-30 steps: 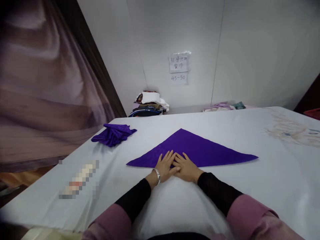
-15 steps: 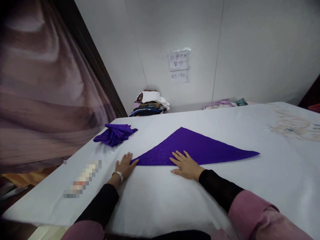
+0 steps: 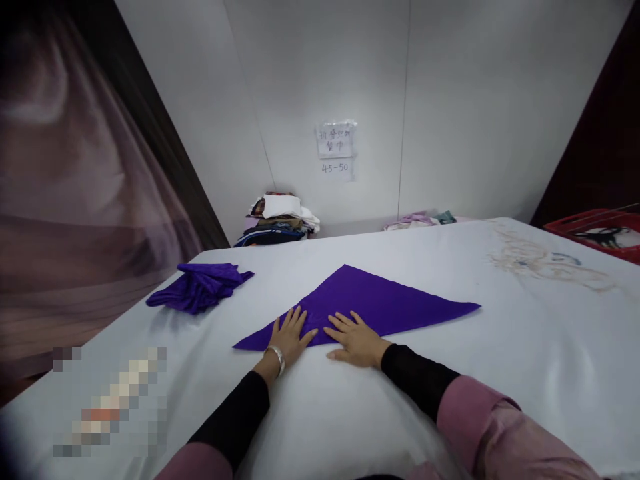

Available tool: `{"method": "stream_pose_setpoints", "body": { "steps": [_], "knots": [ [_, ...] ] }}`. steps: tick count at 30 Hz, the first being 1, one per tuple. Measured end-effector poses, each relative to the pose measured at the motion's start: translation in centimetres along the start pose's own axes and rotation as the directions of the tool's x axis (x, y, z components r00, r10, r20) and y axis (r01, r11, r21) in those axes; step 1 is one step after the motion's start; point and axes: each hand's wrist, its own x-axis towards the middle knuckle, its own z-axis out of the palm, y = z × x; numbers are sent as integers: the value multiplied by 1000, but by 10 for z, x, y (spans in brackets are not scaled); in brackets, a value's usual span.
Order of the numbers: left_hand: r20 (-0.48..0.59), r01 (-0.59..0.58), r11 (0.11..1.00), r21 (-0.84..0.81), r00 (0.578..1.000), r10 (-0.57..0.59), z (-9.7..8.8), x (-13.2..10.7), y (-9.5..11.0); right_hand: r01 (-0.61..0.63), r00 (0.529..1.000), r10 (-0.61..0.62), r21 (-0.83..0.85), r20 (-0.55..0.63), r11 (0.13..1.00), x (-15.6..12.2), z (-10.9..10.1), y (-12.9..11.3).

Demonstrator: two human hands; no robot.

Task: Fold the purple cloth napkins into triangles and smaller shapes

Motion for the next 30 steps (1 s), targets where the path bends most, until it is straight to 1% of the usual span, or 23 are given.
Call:
{"method": "stream_pose_setpoints", "body": {
  "steps": [3,6,7,9,11,13,14,15,17,18,19,20,21,22,23,24,25,26,28,29,30],
  "knots": [
    [1,7,1000,-1,1000,-7,4,1,-7,-11,1000,10,26,10,1000,-1,-2,0],
    [-3,11,1000,-12,1000,-11,5,2,-9,-64,998,64,41,-3,997,-14,-5,12],
    [-8,10,1000,-15,1000,-11,6,2,-9,-98,995,99,33,-12,995,-22,-7,20],
    [-20,6,1000,-22,1000,-6,7,3,-9,-195,980,195,0,-37,981,-45,-10,45],
    [-28,3,1000,-27,1000,-4,9,4,-9,-329,942,325,-44,-82,943,-76,-14,79],
    [-35,4,1000,-27,999,-5,10,5,-10,-483,872,472,-75,-131,872,-115,-17,119],
    [-36,4,1000,-27,999,-5,10,5,-10,-564,822,547,-91,-159,821,-136,-19,140],
    [-35,5,1000,-28,999,-6,10,6,-10,-639,766,616,-103,-185,763,-157,-22,159],
    [-26,9,999,-32,1000,-9,9,6,-9,-770,636,737,-123,-228,626,-194,-29,194],
    [-20,12,999,-36,1000,-13,8,6,-9,-816,577,780,-136,-241,562,-208,-33,207],
    [-14,17,999,-40,1000,-18,8,5,-9,-846,534,809,-149,-247,513,-217,-38,217],
    [-11,20,999,-43,1000,-20,7,5,-8,-858,514,819,-168,-255,486,-220,-43,223],
    [-9,21,999,-45,1000,-21,7,5,-8,-853,521,812,-188,-263,487,-216,-48,224],
    [-8,21,999,-46,1000,-21,6,5,-8,-840,542,794,-197,-275,505,-206,-52,221],
    [-7,21,999,-46,1000,-21,6,5,-8,-817,576,765,-197,-287,542,-190,-56,214],
    [-6,20,999,-45,1000,-21,6,5,-8,-782,623,726,-187,-293,595,-170,-58,203],
    [-7,21,999,-42,1000,-21,6,4,-8,-761,641,706,-136,-299,634,-145,-58,189],
    [-8,23,999,-37,1000,-23,5,4,-8,-702,701,659,-98,-271,706,-119,-57,173],
    [-7,30,999,-25,1000,-30,4,3,-7,-510,851,495,-56,-175,858,-66,-52,139],
    [-2,34,999,-18,999,-34,3,3,-7,-409,906,400,-41,-142,912,-42,-48,124],
    [4,37,999,-13,999,-37,2,2,-6,-329,939,323,-30,-117,944,-20,-44,111]
  ]
}}
